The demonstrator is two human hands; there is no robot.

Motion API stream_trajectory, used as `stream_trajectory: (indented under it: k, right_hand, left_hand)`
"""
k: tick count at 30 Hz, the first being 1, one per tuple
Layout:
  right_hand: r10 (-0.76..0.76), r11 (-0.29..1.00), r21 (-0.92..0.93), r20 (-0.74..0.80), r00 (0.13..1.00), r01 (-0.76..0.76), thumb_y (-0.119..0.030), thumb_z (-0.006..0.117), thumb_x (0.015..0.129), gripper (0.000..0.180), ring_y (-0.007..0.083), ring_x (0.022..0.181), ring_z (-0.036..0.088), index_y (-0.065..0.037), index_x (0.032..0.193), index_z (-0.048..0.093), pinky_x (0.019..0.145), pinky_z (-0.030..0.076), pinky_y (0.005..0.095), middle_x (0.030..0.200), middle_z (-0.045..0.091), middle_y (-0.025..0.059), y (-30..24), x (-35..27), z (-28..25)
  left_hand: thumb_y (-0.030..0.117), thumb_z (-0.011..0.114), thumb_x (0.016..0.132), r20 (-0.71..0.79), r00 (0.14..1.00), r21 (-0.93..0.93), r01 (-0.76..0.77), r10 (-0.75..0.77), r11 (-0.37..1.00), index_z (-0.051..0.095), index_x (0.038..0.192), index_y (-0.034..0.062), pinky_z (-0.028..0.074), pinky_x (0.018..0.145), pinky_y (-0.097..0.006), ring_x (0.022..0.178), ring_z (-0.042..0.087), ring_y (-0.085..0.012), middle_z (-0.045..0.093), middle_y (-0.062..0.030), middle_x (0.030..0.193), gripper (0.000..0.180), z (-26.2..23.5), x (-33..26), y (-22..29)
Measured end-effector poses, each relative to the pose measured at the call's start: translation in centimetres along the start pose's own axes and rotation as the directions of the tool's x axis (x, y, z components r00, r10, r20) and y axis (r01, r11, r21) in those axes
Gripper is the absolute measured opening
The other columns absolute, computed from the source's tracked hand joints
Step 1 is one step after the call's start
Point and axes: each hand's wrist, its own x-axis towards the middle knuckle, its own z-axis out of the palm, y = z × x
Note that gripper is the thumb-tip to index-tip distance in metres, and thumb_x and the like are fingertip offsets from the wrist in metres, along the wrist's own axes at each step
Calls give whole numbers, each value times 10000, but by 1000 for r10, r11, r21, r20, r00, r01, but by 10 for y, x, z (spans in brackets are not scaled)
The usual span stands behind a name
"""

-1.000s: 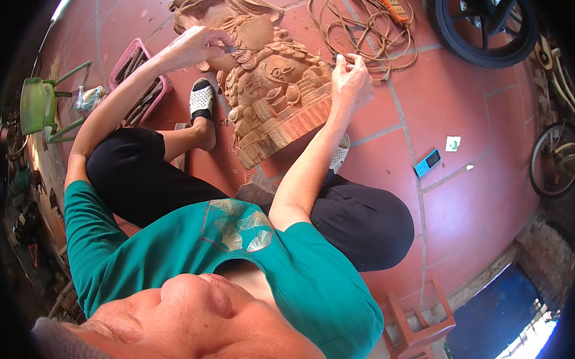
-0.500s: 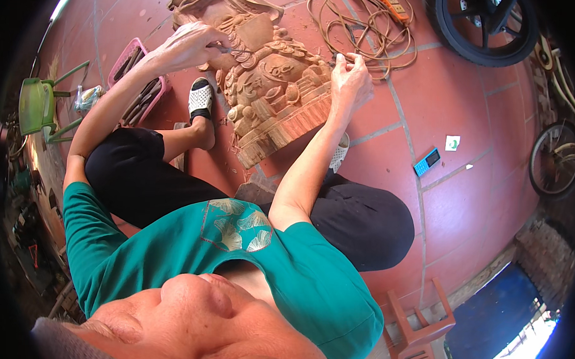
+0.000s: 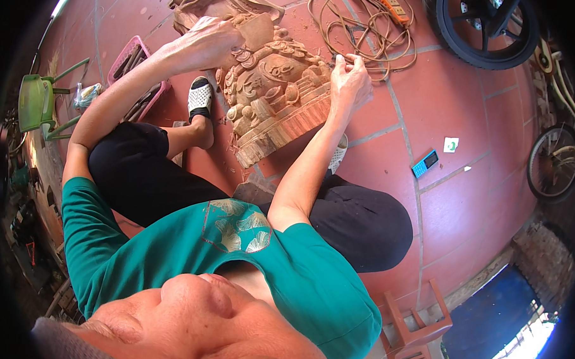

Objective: The person sits on the floor and carves a wooden sculpture using a chisel and mallet. They repeatedly strike the chisel to shape the wood, occasionally adjusting the tool and the sculpture's position.

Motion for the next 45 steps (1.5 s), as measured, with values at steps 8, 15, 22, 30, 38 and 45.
stream_trajectory:
  k: [8, 15, 22, 30, 38, 45]
  right_hand:
    - [-20, 999, -25, -23, 1000, 19, -369, 693, 844, 261, 285, 806, 681, -175, 1019, 683, 714, 499, 430, 828, 727, 41, -2, -1, 1]
    - [-21, 1000, -23, -28, 999, 21, -361, 696, 841, 255, 284, 808, 681, -169, 1009, 688, 715, 497, 429, 826, 728, 35, 2, 1, 2]
    - [19, 999, -29, -39, 999, -20, -375, 709, 828, 253, 253, 811, 683, -187, 998, 709, 702, 494, 416, 818, 727, 25, 0, 0, 2]
    - [6, 999, -36, -56, 998, -8, -383, 718, 814, 260, 234, 794, 681, -192, 990, 719, 692, 495, 402, 811, 725, 21, 0, 0, 4]
    - [24, 1000, -10, -4, 1000, -24, -374, 693, 839, 264, 270, 852, 680, -186, 1024, 693, 750, 491, 431, 847, 733, 23, -3, -1, 1]
    - [12, 1000, -10, -23, 1000, -12, -371, 695, 840, 267, 266, 845, 681, -173, 1020, 689, 740, 497, 427, 848, 732, 24, 0, 0, 2]
  left_hand:
    - [92, 582, 753, -99, 994, -111, 41, -53, 993, 677, 904, 32, 501, 686, -454, 814, 642, -361, 667, -166, 837, 188, 31, -21, -14]
    - [169, 622, 830, -330, 941, -289, -27, -73, 957, 673, 951, 58, 503, 662, -472, 783, 653, -376, 659, -186, 791, 172, 60, -38, -20]
    - [159, 624, 831, -350, 935, -297, -45, -65, 954, 645, 1032, 54, 515, 670, -461, 861, 652, -350, 660, -158, 910, 228, 76, -41, -22]
    - [107, 615, 815, -344, 938, -27, -50, 37, 998, 624, 1042, 41, 533, 651, -440, 839, 659, -360, 644, -151, 896, 237, 82, -40, -12]
    - [173, 659, 844, -18, 927, -860, 177, -375, 479, 679, 1034, 13, 520, 671, -314, 735, 660, -133, 715, -88, 818, 249, 83, -35, -30]
    - [181, 640, 796, -128, 974, -532, 92, -187, 842, 678, 965, 46, 506, 671, -415, 725, 663, -311, 672, -162, 750, 219, 30, -40, -16]
